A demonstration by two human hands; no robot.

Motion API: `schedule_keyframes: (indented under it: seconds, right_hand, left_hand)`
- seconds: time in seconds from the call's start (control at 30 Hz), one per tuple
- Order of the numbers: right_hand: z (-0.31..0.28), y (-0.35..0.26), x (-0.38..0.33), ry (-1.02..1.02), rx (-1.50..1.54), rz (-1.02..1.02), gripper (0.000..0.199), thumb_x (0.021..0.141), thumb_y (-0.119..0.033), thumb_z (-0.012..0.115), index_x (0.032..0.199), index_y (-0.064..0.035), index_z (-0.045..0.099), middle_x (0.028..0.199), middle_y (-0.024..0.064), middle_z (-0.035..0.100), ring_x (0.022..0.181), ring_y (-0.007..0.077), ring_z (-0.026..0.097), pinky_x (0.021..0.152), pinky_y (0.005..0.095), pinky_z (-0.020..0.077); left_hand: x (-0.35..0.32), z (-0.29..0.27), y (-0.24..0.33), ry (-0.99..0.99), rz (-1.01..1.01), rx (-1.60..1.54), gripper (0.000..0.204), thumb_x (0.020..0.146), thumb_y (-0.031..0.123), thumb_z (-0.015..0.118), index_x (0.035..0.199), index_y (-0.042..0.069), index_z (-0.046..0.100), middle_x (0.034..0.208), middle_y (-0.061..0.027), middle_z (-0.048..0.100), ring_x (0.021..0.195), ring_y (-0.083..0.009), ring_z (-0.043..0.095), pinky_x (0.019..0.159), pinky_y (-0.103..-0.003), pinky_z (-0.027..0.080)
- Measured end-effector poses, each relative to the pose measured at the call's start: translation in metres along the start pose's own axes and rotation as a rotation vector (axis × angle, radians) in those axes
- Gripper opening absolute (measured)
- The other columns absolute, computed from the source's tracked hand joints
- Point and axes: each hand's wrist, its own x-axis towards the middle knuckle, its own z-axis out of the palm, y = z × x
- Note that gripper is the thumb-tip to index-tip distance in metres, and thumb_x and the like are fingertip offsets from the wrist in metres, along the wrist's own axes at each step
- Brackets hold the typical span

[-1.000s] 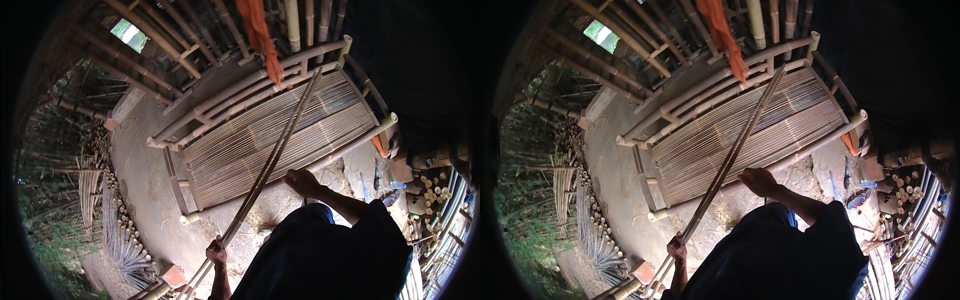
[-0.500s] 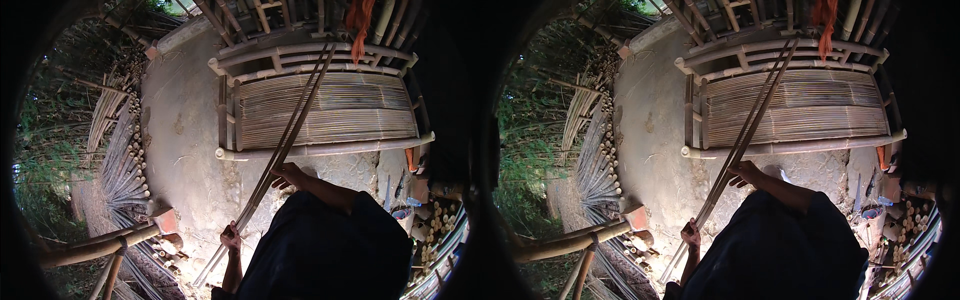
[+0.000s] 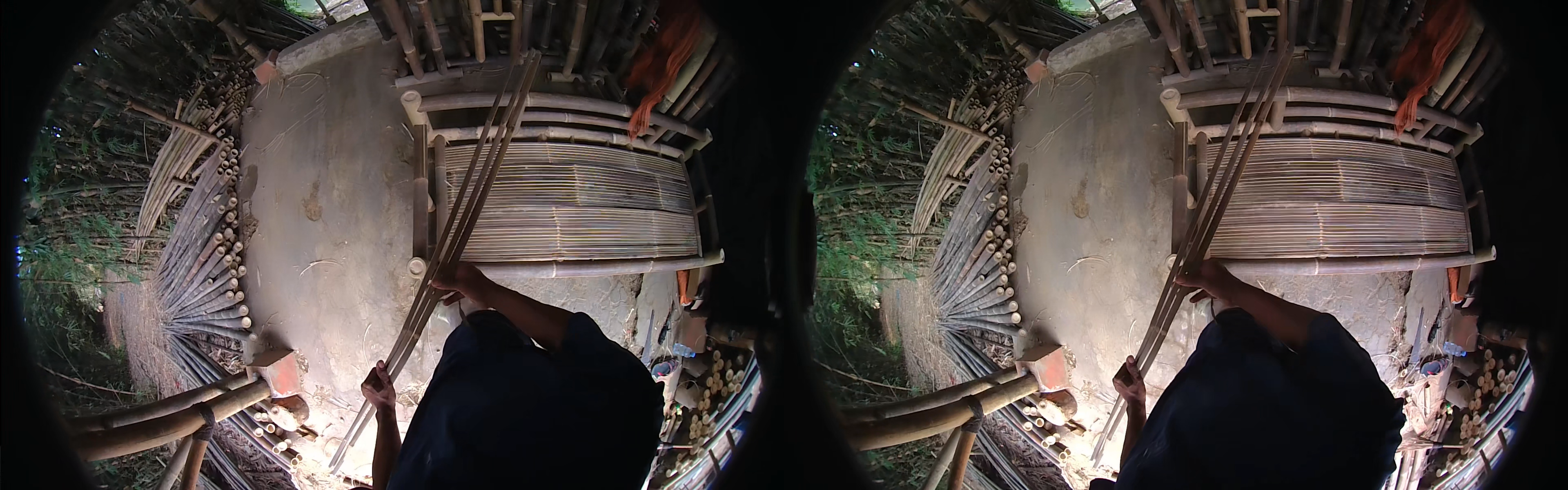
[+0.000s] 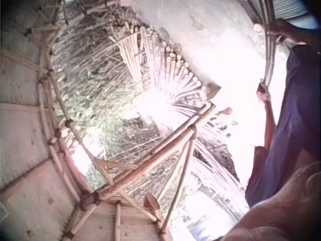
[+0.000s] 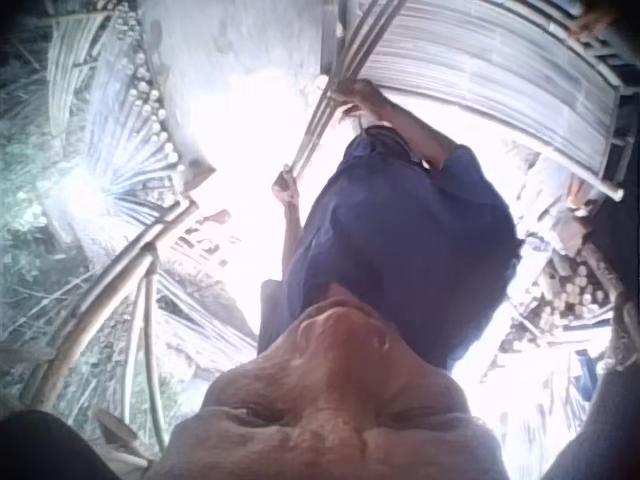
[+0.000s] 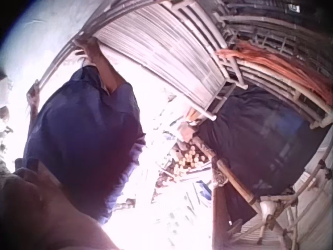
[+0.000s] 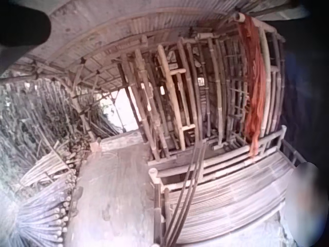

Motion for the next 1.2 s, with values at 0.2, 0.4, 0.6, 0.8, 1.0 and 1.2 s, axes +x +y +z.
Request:
schedule_keyframes:
  seconds: [0.2,0.4,0.6,0.8,1.0,1.2]
  right_hand:
    - [0.077,-0.027,0.098,-0.048,-0.178,0.08,0.044,0.091,-0.034,0.071,0.12,-0.0026,0.062,0.104,0.0116,0.071,0.09,0.0258,0.072,0.068,0.0359,0.0615]
    - [0.128,-0.043,0.193,0.111,0.028,-0.068,0.038,0.092,-0.03,0.067,0.113,0.0027,0.064,0.094,0.0146,0.072,0.082,0.0238,0.073,0.066,0.036,0.0618]
    - [0.159,-0.078,0.283,0.381,0.132,-0.159,0.036,0.092,-0.027,0.067,0.105,0.0066,0.062,0.088,0.0166,0.07,0.08,0.0251,0.073,0.063,0.0351,0.0626]
    - [0.157,-0.139,0.339,0.523,0.179,-0.184,0.04,0.091,-0.028,0.068,0.106,0.0087,0.062,0.092,0.0189,0.069,0.085,0.0276,0.072,0.062,0.0357,0.0631]
    - [0.128,-0.207,0.366,0.612,0.161,-0.321,0.041,0.091,-0.03,0.068,0.108,0.007,0.066,0.095,0.0173,0.07,0.086,0.0256,0.071,0.066,0.035,0.0639]
    - [0.06,-0.284,0.417,0.684,0.155,-0.404,0.04,0.092,-0.029,0.067,0.106,0.008,0.067,0.094,0.0172,0.07,0.083,0.0244,0.071,0.065,0.0339,0.0632]
  left_hand:
    - [0.121,-0.036,-0.008,-0.042,0.003,-0.151,0.051,0.102,0.04,0.052,0.076,0.0,0.069,0.054,-0.0129,0.056,0.046,-0.0215,0.048,0.046,-0.04,0.035]
    - [0.244,-0.053,-0.054,-0.194,0.186,-0.196,0.047,0.103,0.035,0.049,0.078,-0.001,0.067,0.054,-0.0129,0.053,0.046,-0.0232,0.046,0.046,-0.04,0.034]
    - [0.386,-0.08,-0.081,-0.617,0.202,-0.336,0.037,0.099,0.032,0.058,0.091,-0.003,0.067,0.067,-0.0082,0.059,0.062,-0.0142,0.053,0.055,-0.034,0.042]
    - [0.528,-0.089,-0.099,-1.153,0.097,-0.387,0.028,0.094,0.029,0.068,0.101,0.001,0.069,0.083,-0.001,0.067,0.078,-0.009,0.06,0.07,-0.028,0.048]
    - [0.656,-0.043,-0.036,-1.437,0.144,-0.351,0.019,0.089,0.021,0.074,0.094,0.003,0.072,0.08,0.0006,0.067,0.076,-0.0079,0.06,0.07,-0.027,0.05]
    - [0.781,0.03,0.065,-1.484,0.385,-0.082,0.019,0.09,0.021,0.072,0.088,0.002,0.072,0.074,-0.0006,0.066,0.07,-0.0066,0.058,0.063,-0.026,0.048]
